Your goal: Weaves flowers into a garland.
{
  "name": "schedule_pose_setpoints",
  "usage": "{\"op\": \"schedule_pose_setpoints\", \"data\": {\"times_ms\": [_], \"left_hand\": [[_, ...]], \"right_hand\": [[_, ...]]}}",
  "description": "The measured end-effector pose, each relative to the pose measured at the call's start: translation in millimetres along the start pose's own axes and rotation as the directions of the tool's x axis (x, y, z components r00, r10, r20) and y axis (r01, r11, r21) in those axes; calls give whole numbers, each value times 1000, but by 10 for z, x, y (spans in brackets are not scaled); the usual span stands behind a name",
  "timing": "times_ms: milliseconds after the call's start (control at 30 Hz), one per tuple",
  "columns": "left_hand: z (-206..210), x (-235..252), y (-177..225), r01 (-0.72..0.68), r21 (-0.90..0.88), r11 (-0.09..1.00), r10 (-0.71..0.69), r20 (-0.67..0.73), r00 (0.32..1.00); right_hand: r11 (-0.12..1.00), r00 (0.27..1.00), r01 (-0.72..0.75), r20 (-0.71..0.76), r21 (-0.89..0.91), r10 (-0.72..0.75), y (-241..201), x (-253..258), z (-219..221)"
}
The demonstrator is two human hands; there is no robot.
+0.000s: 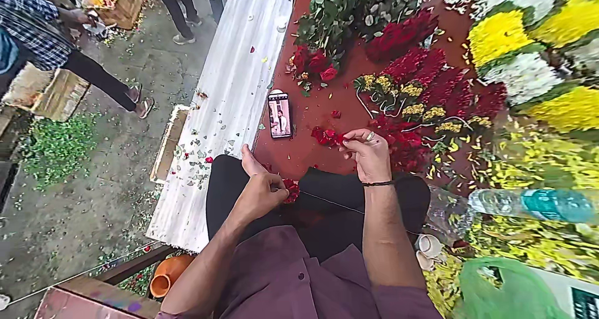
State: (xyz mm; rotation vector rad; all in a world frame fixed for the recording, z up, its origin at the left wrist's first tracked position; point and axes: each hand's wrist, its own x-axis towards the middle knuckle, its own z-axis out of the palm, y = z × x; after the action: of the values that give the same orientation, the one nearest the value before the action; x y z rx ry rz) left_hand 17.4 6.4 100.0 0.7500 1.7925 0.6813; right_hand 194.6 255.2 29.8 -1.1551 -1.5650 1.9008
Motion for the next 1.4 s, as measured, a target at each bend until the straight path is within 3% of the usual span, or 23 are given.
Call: {"op": "schedule_pose_setpoints", "data": {"times_ms": [333, 633, 767, 833, 900, 1000, 1167, 1400], "left_hand": [[12, 53, 98, 11, 11, 1000, -11, -27, 1000], [-66, 45, 124, 20, 46, 999, -18, -40, 999], [-86, 38, 89, 17, 24, 1000, -15, -63, 998], [-92, 52, 66, 22, 25, 999, -20, -82, 996], [-98, 76, 43, 26, 32, 999, -23, -94, 995], [-90, 139, -5, 20, 29, 999, -17, -125, 992], [-71, 218, -85, -37, 33, 999, 41, -126, 991], [-15, 264, -43, -67, -3, 998, 67, -38, 997]], "right_hand": [[993, 985, 112, 139, -33, -106, 242, 18, -41], [971, 982, 183, 82, -153, -172, 243, -18, 65], [977, 994, 101, 48, -187, -94, 38, -108, 191], [952, 962, 272, 39, -140, -269, 202, -83, 207], [969, 979, 199, 77, -148, -190, 5, -194, 274], [961, 959, 267, 115, -74, -258, 32, -255, 293], [993, 958, 63, 274, 99, -88, -202, -624, 570], [999, 960, -49, 276, -23, 53, 60, -726, 773]]}}
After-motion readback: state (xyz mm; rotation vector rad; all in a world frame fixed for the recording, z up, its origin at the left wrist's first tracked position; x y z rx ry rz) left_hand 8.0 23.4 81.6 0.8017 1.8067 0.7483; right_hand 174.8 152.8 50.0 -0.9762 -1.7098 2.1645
